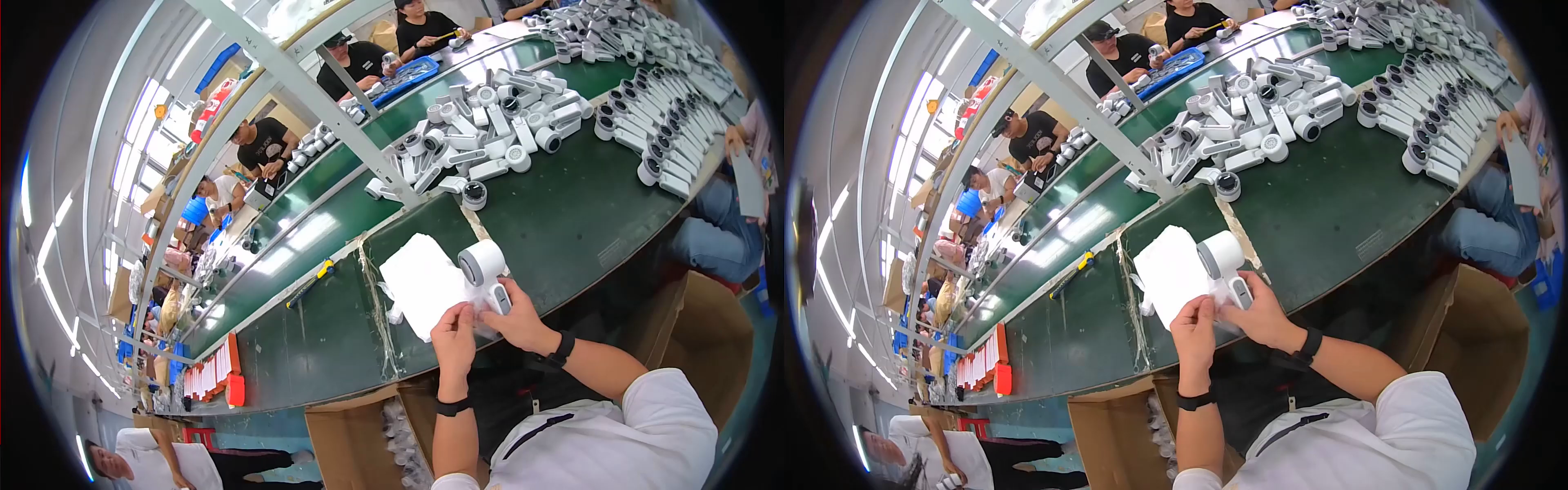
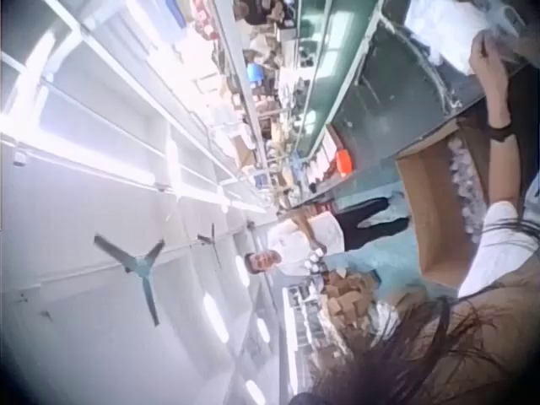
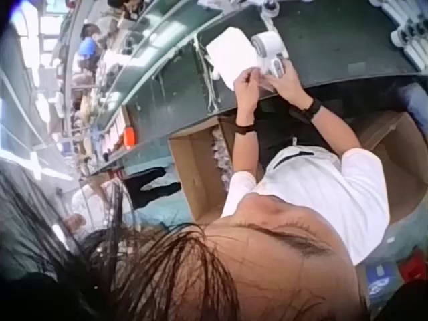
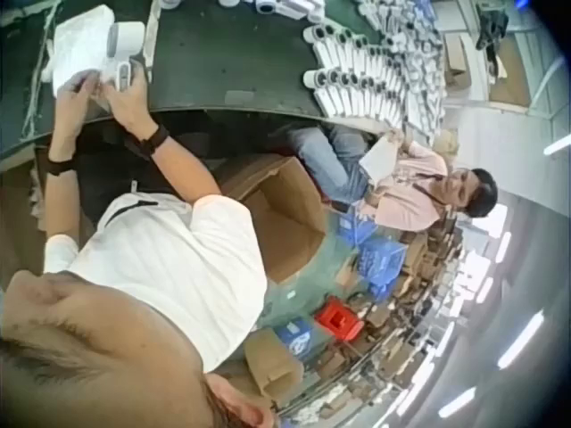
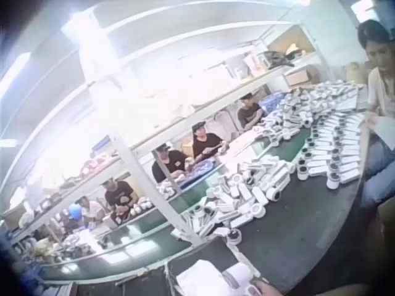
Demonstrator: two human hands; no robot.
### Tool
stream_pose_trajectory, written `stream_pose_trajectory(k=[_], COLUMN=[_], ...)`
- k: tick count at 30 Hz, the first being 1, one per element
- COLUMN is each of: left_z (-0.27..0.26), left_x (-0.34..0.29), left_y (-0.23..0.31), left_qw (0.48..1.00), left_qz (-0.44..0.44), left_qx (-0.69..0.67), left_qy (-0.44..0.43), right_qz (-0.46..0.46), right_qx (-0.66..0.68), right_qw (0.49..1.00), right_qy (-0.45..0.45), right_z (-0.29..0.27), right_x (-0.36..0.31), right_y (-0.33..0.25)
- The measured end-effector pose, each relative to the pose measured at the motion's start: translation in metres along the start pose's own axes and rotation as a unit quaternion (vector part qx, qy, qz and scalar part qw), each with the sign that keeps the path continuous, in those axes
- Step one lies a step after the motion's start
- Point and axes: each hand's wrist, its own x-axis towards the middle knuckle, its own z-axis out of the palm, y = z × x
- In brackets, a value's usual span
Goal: The person picks up a white fan, slides it into a plastic bag, and places it on the workbench. After repeating this process, they gather the bagged fans and drop them into a cardboard box.
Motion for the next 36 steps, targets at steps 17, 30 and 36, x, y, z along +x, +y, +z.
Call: stream_pose_trajectory(k=[17, 30, 36], left_z=[-0.001, -0.005, -0.021], left_x=[-0.007, 0.0, -0.005], left_y=[0.034, 0.047, 0.043], left_qw=[0.967, 0.986, 0.993], left_qz=[-0.048, -0.038, 0.103], left_qx=[-0.22, -0.15, -0.027], left_qy=[0.119, 0.065, 0.059], right_qz=[0.029, 0.174, 0.171], right_qx=[0.041, -0.196, -0.234], right_qw=[0.998, 0.918, 0.896], right_qy=[-0.034, -0.299, -0.337], right_z=[-0.038, -0.063, -0.051], right_x=[-0.01, -0.008, 0.003], right_y=[-0.029, -0.081, -0.065])
